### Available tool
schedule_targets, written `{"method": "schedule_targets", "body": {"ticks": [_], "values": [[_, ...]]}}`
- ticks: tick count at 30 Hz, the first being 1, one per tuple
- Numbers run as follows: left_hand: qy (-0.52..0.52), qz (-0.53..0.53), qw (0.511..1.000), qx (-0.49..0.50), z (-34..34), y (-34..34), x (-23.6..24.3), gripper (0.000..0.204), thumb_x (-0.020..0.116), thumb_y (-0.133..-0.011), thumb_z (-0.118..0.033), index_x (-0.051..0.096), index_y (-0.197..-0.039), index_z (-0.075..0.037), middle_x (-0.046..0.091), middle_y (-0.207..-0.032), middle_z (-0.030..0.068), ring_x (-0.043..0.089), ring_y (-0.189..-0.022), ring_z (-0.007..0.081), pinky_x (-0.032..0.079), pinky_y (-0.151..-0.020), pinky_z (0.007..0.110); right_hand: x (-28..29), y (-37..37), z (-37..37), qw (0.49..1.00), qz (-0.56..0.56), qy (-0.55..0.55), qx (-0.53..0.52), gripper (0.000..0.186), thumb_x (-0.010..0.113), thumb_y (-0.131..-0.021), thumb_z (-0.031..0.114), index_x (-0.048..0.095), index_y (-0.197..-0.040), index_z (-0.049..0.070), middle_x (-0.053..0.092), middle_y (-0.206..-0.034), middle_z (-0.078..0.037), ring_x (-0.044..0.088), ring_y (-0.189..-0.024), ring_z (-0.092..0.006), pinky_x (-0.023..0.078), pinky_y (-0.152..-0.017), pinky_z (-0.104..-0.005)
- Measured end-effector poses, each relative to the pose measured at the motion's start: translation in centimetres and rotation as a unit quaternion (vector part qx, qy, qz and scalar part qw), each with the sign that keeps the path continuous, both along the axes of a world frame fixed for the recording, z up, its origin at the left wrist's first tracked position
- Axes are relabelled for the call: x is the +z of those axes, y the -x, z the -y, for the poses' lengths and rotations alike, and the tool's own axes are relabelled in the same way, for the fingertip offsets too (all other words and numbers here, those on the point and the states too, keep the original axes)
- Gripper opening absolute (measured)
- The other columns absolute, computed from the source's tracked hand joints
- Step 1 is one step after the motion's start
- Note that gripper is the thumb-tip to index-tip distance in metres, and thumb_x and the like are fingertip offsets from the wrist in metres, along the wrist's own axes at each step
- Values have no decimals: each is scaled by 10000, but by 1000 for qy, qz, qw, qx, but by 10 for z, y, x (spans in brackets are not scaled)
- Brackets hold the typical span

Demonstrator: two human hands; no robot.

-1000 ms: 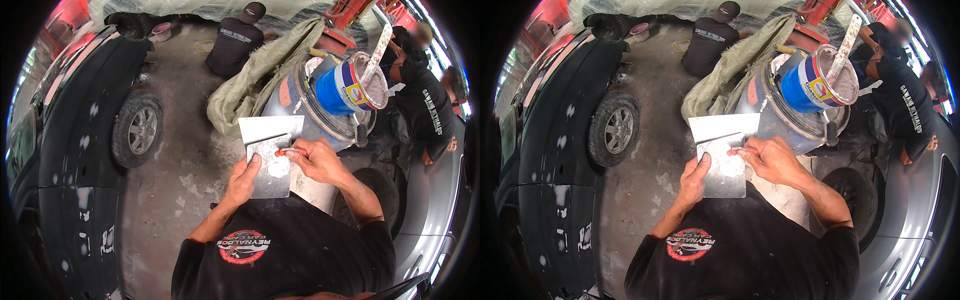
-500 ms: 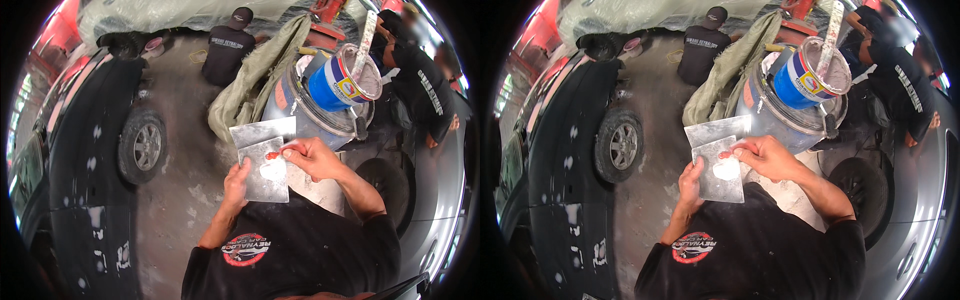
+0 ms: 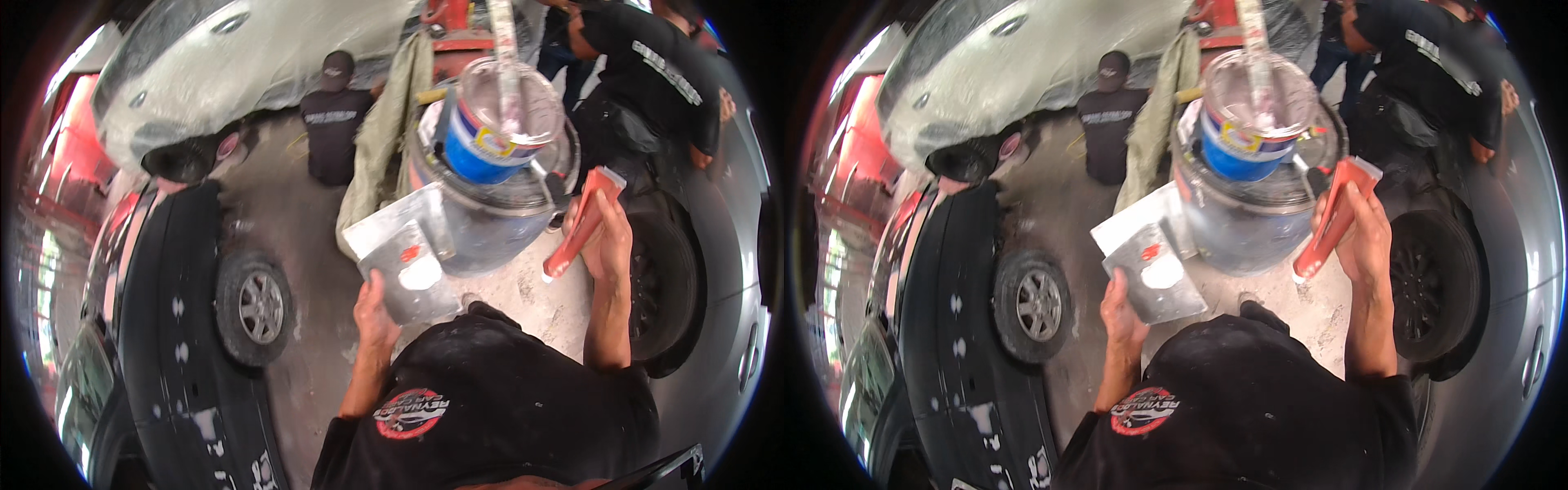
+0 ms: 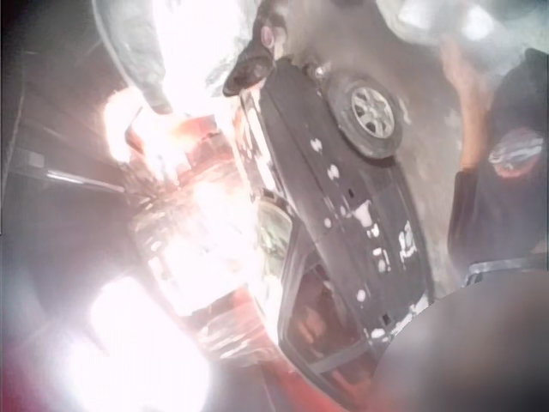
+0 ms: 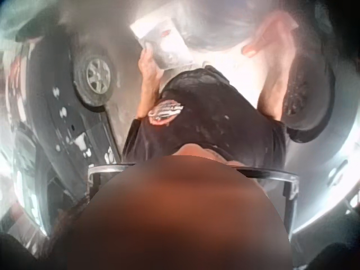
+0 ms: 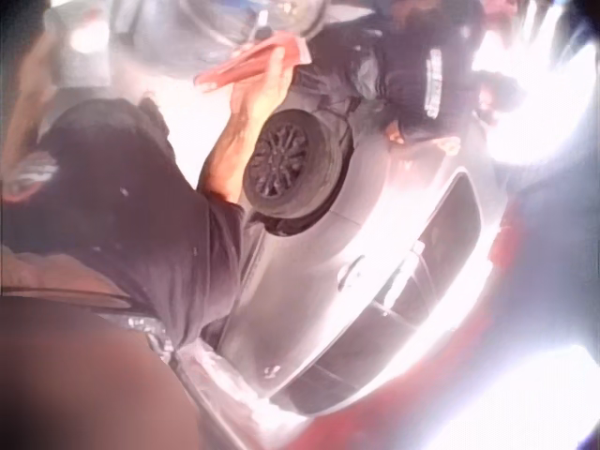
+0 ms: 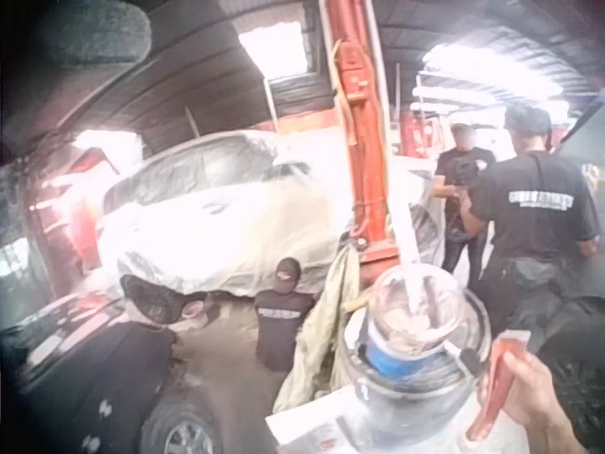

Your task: The person mixes a white paste with a red hardener on a metal mixing board, then uses a putty knife to spread the filler onto the rear quarter panel of a black car. The person smooths the filler over the panel surface while another worker is visible nearby.

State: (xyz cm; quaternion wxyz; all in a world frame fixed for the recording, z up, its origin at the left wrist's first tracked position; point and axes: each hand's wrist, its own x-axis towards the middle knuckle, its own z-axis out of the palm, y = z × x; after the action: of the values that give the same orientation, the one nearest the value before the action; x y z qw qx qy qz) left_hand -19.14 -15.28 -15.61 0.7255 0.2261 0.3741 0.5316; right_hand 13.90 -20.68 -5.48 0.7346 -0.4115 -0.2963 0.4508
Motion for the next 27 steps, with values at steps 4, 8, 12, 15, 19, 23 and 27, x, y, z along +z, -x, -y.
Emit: {"method": "schedule_targets", "body": {"ticks": [4, 8, 12, 15, 19, 23, 27], "values": [[-58, 126, 990, -16, -9, -21, 3, 508, 484, -1044, -335, 454, -1413, 13, 574, -1366, 145, 585, -1221, 297, 460, -1045, 454, -1, -60, -13, 989, -9, -45, -142, 322, 541, -911, 33, 514, -1231, 50, 637, -1024, -141, 666, -916, -256, 570, -812, -402], [-34, 93, 995, -3, -10, -40, 9, 514, 478, -1041, -337, 457, -1418, 13, 591, -1357, 146, 610, -1191, 311, 477, -1028, 465, -11, -99, -33, 988, 82, -35, -123, 449, 464, -868, -66, 478, -1310, 12, 631, -1071, -117, 659, -940, -208, 562, -843, -377], [-18, 64, 998, 4, -13, -50, 3, 502, 490, -1034, -346, 487, -1398, 1, 615, -1327, 140, 626, -1173, 302, 480, -1027, 466, -21, -120, -60, 969, 75, -20, -234, 333, 532, -1016, 91, 467, -1342, 78, 596, -1158, -117, 647, -981, -196, 553, -873, -375], [13, -1, 998, 59, -18, -55, -4, 491, 511, -1022, -350, 513, -1372, -6, 615, -1317, 123, 611, -1183, 282, 468, -1035, 454, -24, -131, -67, 983, 70, -67, -155, 411, 532, -1045, 281, 388, -1407, 149, 642, -1160, -208, 687, -935, -303, 583, -813, -483], [2, 8, 998, 63, -18, -66, -6, 442, 517, -1039, -329, 522, -1324, 8, 627, -1253, 116, 628, -1110, 251, 494, -981, 421, -30, -149, -77, 969, 190, -14, -155, 348, 526, -1052, 265, 459, -1355, 105, 676, -949, -109, 663, -763, -156, 569, -671, -299], [-44, 62, 997, 22, -17, -76, 2, 442, 494, -1054, -327, 497, -1326, 21, 617, -1258, 133, 624, -1111, 247, 494, -980, 410, -37, -172, -101, 974, 92, 14, -206, 334, 534, -1047, 265, 465, -1323, 89, 656, -976, -120, 665, -860, -194, 581, -776, -366], [-20, 35, 998, 47, -15, -80, 8, 449, 486, -1056, -330, 490, -1331, 25, 608, -1273, 143, 621, -1124, 253, 494, -988, 420, -42, -182, -110, 968, -21, -103, -226, 340, 492, -1058, 245, 403, -1333, 65, 610, -1099, -179, 673, -945, -332, 595, -830, -510]]}}
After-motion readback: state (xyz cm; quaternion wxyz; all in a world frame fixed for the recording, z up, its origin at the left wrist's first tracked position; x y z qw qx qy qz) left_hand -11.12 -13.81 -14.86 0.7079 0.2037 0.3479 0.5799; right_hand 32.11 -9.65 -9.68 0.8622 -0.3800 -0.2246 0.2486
